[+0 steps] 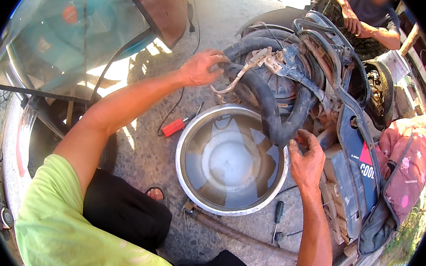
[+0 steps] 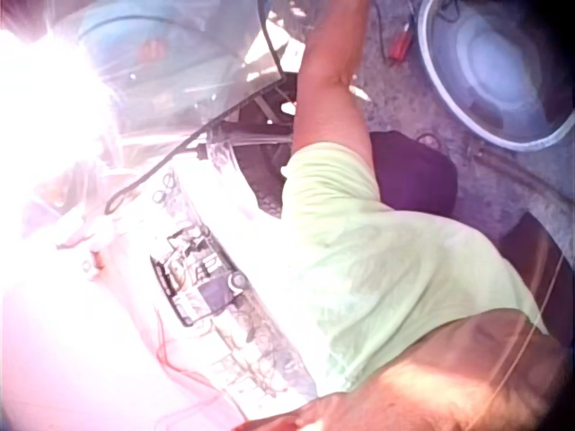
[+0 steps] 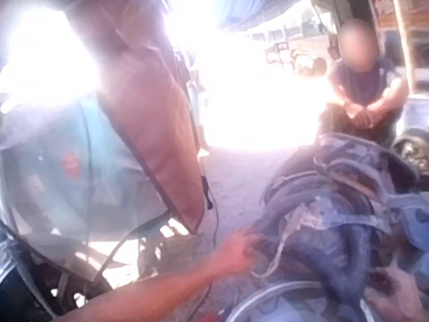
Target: The person uses a handheld electric grinder to smooth the surface of a motorcycle inner tube held over a metal bowl. After grinding, the person inspects the tube by hand and places it on the motorcycle frame.
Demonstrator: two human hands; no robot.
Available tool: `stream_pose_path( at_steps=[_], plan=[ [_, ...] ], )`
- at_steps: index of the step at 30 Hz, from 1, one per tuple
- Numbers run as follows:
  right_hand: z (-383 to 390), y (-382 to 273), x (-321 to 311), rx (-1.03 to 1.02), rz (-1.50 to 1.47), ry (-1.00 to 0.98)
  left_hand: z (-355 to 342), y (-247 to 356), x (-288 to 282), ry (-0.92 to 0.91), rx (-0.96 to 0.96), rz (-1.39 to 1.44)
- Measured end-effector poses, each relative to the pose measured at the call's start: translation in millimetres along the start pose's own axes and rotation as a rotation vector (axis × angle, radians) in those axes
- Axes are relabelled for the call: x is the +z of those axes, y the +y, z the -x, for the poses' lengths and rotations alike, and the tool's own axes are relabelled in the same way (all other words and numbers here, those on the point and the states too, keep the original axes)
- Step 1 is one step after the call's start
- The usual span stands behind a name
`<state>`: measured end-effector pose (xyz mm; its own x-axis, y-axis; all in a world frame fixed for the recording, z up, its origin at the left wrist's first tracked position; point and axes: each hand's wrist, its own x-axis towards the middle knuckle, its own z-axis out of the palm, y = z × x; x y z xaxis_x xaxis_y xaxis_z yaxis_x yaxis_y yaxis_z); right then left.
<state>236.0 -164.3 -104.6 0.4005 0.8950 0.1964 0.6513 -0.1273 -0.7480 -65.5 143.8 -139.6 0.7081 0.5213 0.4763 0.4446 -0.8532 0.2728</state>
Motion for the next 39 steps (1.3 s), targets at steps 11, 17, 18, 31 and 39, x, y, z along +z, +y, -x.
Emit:
stream_pose_path(
  at_steps=[11,17,18,31,39],
  plan=[
    [11.7,29.1,-8.3,0.231,0.261,-0.361,32.0,-38.8,3.4,-0.108,-0.3,0.075],
    [25.7,59.0,-6.6,0.252,0.335,-0.58,54.4,-36.1,13.9,-0.42,-0.362,0.094],
    [26.6,62.8,-4.4,0.241,0.343,-0.602,56.1,-35.9,11.6,-0.465,-0.336,0.074],
    [45.7,111.9,-20.8,0.264,0.375,-0.686,53.8,-43.6,34.5,-0.735,-0.268,0.062],
    [51.7,131.2,-30.3,0.268,0.385,-0.671,49.6,-39.7,43.5,-0.733,-0.181,0.094]
  ],
)
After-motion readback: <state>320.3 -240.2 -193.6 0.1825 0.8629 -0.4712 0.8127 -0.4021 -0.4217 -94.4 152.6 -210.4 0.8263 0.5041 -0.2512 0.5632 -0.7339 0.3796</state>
